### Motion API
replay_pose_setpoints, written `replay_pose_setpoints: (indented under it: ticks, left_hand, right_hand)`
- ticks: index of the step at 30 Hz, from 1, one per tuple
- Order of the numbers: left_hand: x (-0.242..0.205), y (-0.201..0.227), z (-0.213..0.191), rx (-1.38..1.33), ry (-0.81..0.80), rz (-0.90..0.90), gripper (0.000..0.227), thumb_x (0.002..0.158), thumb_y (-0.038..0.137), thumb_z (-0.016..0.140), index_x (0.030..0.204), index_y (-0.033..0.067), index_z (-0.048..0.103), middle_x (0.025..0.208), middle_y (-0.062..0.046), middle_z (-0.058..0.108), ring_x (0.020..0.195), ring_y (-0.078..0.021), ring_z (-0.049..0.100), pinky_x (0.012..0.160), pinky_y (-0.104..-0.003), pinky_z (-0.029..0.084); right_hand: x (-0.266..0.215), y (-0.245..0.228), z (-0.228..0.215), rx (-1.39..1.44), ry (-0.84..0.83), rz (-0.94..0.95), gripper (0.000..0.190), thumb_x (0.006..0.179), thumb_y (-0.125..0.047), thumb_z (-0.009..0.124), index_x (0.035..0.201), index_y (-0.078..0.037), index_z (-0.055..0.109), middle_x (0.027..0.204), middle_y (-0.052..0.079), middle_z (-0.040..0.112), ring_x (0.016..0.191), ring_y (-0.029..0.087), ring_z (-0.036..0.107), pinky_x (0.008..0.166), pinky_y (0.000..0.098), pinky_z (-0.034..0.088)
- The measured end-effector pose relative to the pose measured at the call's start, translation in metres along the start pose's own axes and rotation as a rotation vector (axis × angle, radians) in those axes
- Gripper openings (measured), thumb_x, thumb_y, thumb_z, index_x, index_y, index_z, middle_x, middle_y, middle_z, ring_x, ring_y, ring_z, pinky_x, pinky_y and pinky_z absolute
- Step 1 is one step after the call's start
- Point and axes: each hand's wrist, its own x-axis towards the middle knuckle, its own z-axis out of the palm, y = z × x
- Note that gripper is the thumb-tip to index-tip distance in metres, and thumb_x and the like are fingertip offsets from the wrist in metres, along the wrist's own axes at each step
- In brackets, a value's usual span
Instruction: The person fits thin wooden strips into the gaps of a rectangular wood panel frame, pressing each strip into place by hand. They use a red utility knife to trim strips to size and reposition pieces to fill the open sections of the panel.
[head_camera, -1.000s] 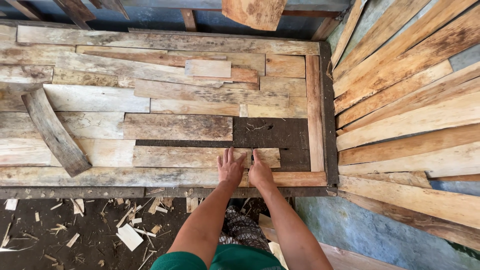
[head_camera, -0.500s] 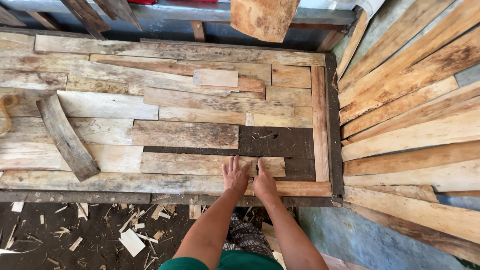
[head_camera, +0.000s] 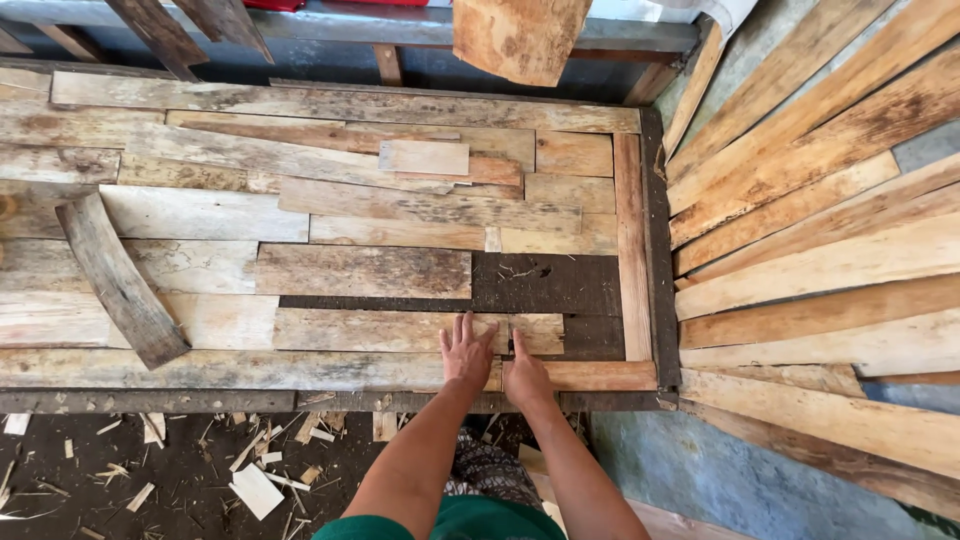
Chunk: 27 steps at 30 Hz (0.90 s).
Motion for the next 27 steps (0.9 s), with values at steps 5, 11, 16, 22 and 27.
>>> replay_pose_setpoints:
  ticks: [5,11,16,22,27]
  left_hand:
    - [-0.013,0.006,-0.033,-0.029,-0.006,-0.007,0.058,0.103,0.031,0.057,0.158,0.0359,0.036,0.169,-0.013,0.014,0.158,-0.032,0.01,0.126,-0.059,0.014]
    - [-0.002,0.002,-0.012,-0.018,0.001,0.002,0.059,0.103,0.031,0.056,0.157,0.037,0.034,0.168,-0.013,0.012,0.157,-0.0331,0.009,0.125,-0.061,0.013]
    - [-0.01,0.006,-0.026,0.002,-0.041,-0.013,0.059,0.105,0.031,0.055,0.158,0.0367,0.033,0.17,-0.014,0.011,0.158,-0.0331,0.009,0.126,-0.06,0.014]
    - [-0.003,0.005,-0.018,0.015,-0.059,-0.007,0.058,0.106,0.032,0.052,0.159,0.0376,0.03,0.17,-0.016,0.008,0.158,-0.0345,0.008,0.126,-0.06,0.012]
    - [0.001,0.002,-0.014,0.015,-0.093,0.007,0.059,0.107,0.031,0.05,0.161,0.0377,0.027,0.171,-0.017,0.003,0.157,-0.0364,0.006,0.124,-0.062,0.01]
  right_hand:
    - [0.007,0.031,0.0,0.185,0.135,-0.121,0.074,0.1,-0.022,0.055,0.164,-0.02,0.018,0.078,0.012,0.067,0.064,0.031,0.067,0.06,0.0461,0.053]
    - [0.08,0.096,0.009,0.289,0.693,-0.26,0.025,0.094,-0.025,0.069,0.104,-0.003,0.066,0.088,0.022,0.069,0.081,0.042,0.068,0.072,0.054,0.052]
    - [0.109,0.109,0.006,0.366,0.647,-0.087,0.023,0.094,-0.022,0.067,0.108,-0.003,0.066,0.096,0.025,0.071,0.094,0.047,0.066,0.082,0.0561,0.052]
    - [0.089,0.085,-0.008,0.387,0.688,-0.145,0.021,0.093,-0.018,0.067,0.108,-0.002,0.066,0.1,0.024,0.07,0.096,0.047,0.067,0.082,0.0547,0.052]
    - [0.053,0.056,-0.024,0.416,0.735,-0.354,0.021,0.097,-0.016,0.065,0.109,0.0,0.063,0.096,0.024,0.07,0.093,0.046,0.068,0.079,0.0525,0.053]
